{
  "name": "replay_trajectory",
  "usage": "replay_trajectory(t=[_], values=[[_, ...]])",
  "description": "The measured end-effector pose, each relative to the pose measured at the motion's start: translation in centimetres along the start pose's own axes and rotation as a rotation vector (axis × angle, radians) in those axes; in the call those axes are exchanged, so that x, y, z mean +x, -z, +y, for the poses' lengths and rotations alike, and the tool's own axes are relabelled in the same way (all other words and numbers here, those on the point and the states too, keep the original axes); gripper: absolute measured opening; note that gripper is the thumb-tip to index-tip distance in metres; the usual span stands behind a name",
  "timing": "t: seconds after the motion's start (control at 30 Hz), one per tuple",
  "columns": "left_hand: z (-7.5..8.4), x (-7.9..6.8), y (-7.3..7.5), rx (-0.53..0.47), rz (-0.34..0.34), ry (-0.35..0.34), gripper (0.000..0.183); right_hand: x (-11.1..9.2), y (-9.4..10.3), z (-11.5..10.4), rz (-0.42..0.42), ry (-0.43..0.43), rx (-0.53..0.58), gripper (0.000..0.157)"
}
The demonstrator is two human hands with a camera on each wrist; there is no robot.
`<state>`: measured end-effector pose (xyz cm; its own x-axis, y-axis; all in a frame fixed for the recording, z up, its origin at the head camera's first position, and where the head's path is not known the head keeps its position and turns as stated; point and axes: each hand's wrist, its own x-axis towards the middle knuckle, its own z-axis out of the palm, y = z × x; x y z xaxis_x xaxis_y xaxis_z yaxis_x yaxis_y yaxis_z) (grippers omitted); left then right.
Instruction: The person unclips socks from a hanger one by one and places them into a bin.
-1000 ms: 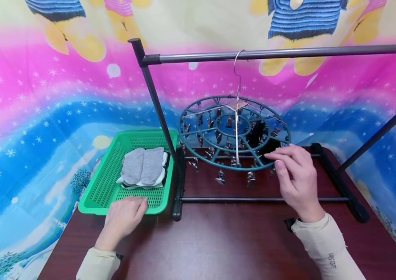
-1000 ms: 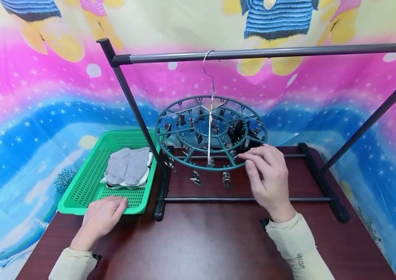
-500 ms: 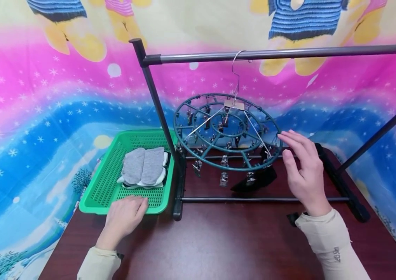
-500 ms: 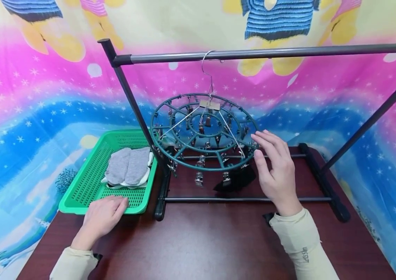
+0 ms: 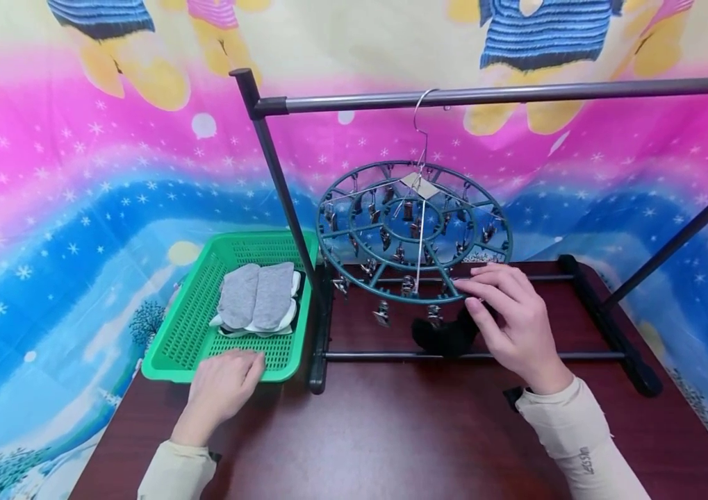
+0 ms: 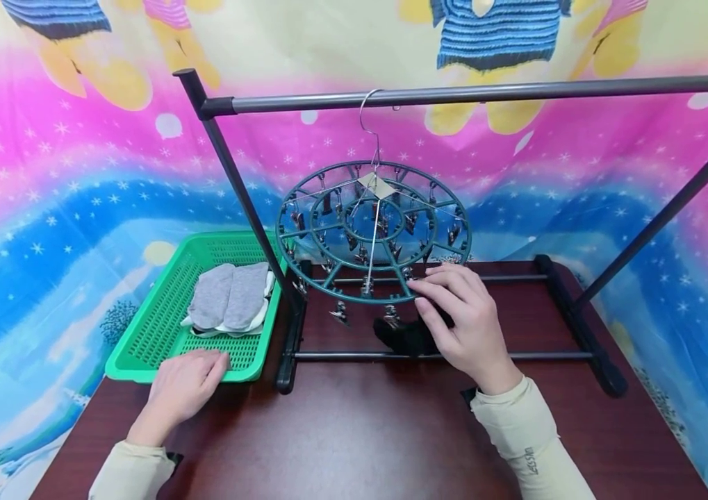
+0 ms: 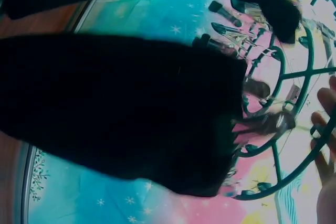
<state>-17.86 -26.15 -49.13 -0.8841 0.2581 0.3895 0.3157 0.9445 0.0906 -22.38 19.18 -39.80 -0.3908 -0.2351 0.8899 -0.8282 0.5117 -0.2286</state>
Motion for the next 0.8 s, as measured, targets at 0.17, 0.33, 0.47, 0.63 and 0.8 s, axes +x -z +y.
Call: replay_trajectory(t=[0.17,0.33,0.47,0.63,0.8], values=[[0.1,0.0,0.0,-0.004,0.021,-0.008,0.05,0.1,0.0,0.1,-0.002,0.006,-0.023,0.045],[0.1,0.1,0.0,-0.001,0.023,-0.01,0.05,0.1,-0.4,0.2,-0.037,0.029,-0.015,0.042],[0.1,0.1,0.0,-0.014,0.002,0.003,0.05,0.1,-0.9,-0.2,-0.068,0.062,-0.005,0.038],[0.2,0.1,0.2,-0.035,-0.04,0.02,0.049,0.2,-1.5,-0.9,-0.1,0.07,-0.001,0.035],[0.5,0.1,0.5,-0.043,-0.023,0.011,0.033,0.4,-1.8,-1.3,-0.11,0.07,-0.002,0.035]])
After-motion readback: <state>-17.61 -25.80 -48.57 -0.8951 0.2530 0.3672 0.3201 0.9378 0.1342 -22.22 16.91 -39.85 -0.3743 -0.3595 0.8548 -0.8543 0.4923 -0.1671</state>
